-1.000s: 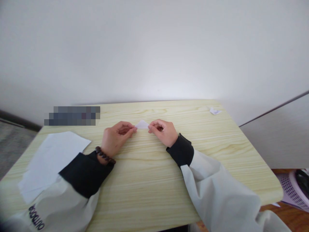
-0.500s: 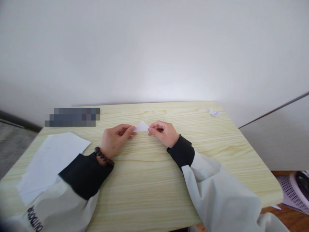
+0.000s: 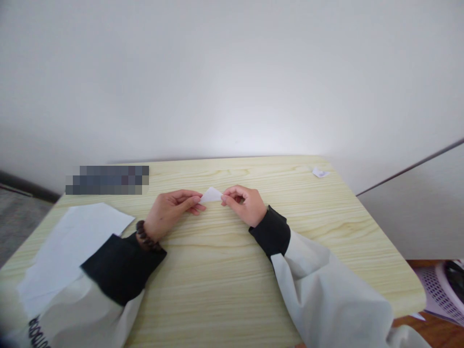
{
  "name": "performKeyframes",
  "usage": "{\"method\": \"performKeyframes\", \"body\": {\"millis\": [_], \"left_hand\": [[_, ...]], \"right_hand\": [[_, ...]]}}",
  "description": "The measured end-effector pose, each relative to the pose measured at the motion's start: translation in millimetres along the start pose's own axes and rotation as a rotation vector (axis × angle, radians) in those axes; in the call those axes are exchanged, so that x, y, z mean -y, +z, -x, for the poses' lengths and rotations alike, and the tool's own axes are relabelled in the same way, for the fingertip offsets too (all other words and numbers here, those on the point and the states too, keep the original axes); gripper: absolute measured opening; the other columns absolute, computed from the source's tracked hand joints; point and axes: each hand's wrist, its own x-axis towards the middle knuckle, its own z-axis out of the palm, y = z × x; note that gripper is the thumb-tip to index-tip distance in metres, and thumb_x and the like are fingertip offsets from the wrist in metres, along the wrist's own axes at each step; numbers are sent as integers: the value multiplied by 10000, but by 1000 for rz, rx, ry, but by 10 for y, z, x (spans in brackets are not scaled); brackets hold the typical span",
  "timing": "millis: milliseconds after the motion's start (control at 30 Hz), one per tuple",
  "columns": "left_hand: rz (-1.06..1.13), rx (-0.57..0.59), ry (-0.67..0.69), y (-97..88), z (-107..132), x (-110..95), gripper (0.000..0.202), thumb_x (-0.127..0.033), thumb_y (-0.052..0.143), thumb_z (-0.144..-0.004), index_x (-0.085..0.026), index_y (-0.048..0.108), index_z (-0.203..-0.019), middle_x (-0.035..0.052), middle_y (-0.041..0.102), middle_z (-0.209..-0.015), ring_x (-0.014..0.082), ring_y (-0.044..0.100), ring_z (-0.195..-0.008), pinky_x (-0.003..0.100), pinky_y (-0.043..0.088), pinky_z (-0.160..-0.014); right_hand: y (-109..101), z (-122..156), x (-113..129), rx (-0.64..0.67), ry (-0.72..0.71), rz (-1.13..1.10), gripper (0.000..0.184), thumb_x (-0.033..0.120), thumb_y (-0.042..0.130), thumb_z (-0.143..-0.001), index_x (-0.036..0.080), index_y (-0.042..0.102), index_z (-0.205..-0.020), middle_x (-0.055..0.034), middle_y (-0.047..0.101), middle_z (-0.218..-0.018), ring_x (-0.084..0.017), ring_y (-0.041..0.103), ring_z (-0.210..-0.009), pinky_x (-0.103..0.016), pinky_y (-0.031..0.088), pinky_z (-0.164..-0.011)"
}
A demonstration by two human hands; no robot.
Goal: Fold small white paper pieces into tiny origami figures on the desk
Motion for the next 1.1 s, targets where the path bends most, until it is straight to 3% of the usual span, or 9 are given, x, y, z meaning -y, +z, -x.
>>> {"method": "performKeyframes", "body": {"millis": [167, 467, 700, 900, 1100], "left_hand": [[-104, 14, 51, 34, 23, 29, 297, -401, 650, -715, -133, 672, -840, 48, 703, -646, 127, 605, -498, 244, 528, -510], [-180, -45, 65, 48, 49, 8, 232, -374, 652, -714, -150, 678, -769, 40, 704, -656, 147, 643, -540, 217, 488, -486], [-100, 50, 23, -7, 35, 25, 274, -382, 642, -732, -152, 672, -877, 58, 723, -759, 156, 665, -632, 209, 488, -492], [-186, 73, 30, -11, 38, 18, 263, -367, 638, -741, -150, 684, -883, 33, 710, -678, 142, 651, -621, 203, 493, -525], [-195, 36, 33, 33, 72, -32, 270, -374, 617, -747, -126, 670, -842, 59, 721, -754, 145, 655, -615, 210, 498, -521]], "right_hand": [[-6, 7, 6, 21, -18, 11, 184, 344, 581, -792, 167, 632, -790, -30, 700, -677, -121, 601, -575, -238, 466, -554], [5, 9, 78, 21, -89, 125, 132, 291, 572, -805, 181, 642, -784, -10, 698, -662, -108, 584, -564, -225, 454, -564], [2, 2, 3, 26, -53, 51, 157, 315, 569, -805, 175, 630, -843, -25, 701, -705, -128, 619, -620, -244, 471, -594], [8, 3, 0, 28, -51, 107, 189, 310, 579, -803, 175, 657, -910, -25, 705, -736, -125, 609, -615, -237, 464, -582], [-2, 2, 43, 40, -205, 303, 201, 292, 540, -846, 171, 665, -745, -15, 660, -671, -101, 545, -574, -219, 407, -558]]}}
